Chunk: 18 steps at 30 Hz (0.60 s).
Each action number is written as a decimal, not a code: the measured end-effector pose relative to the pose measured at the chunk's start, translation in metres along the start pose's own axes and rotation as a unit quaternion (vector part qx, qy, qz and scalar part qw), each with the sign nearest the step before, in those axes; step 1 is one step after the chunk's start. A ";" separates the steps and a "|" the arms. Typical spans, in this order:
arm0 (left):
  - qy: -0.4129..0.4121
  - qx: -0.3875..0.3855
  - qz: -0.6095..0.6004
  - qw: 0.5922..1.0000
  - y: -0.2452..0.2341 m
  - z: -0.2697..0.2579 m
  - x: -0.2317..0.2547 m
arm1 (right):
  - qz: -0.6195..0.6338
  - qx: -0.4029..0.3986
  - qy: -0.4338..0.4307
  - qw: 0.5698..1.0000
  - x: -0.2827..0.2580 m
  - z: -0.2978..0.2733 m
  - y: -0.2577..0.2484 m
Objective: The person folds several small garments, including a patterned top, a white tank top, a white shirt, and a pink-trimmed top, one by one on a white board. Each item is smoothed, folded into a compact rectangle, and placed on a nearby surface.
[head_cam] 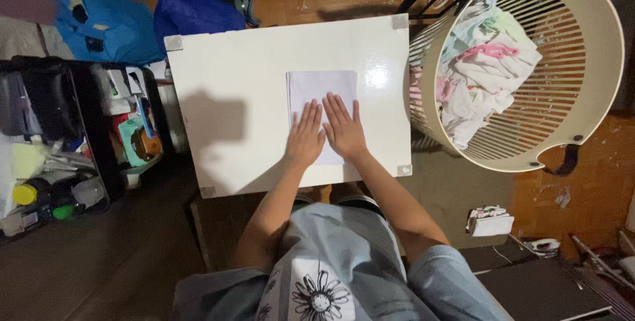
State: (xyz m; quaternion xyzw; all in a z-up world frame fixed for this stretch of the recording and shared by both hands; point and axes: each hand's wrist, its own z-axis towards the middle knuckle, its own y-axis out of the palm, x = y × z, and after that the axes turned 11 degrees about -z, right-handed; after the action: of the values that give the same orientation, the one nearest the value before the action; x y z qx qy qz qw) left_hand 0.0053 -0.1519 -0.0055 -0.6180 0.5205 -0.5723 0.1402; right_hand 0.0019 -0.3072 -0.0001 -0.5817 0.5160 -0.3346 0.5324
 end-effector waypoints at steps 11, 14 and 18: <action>-0.083 0.187 0.076 0.976 -0.014 -0.024 -0.024 | -0.002 0.065 0.099 0.993 0.021 -0.032 -0.004; -0.162 0.232 -0.045 0.958 -0.009 -0.022 -0.016 | 0.114 0.116 0.205 0.965 0.010 -0.033 -0.011; -0.182 0.288 -0.172 0.924 -0.002 -0.016 -0.013 | 0.305 0.150 0.328 0.882 -0.002 -0.029 -0.012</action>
State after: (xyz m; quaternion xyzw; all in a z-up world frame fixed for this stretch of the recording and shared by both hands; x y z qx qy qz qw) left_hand -0.0049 -0.1337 -0.0059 -0.7247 0.1846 -0.5902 0.3040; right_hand -0.0230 -0.3141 0.0180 -0.1660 0.7566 -0.4008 0.4893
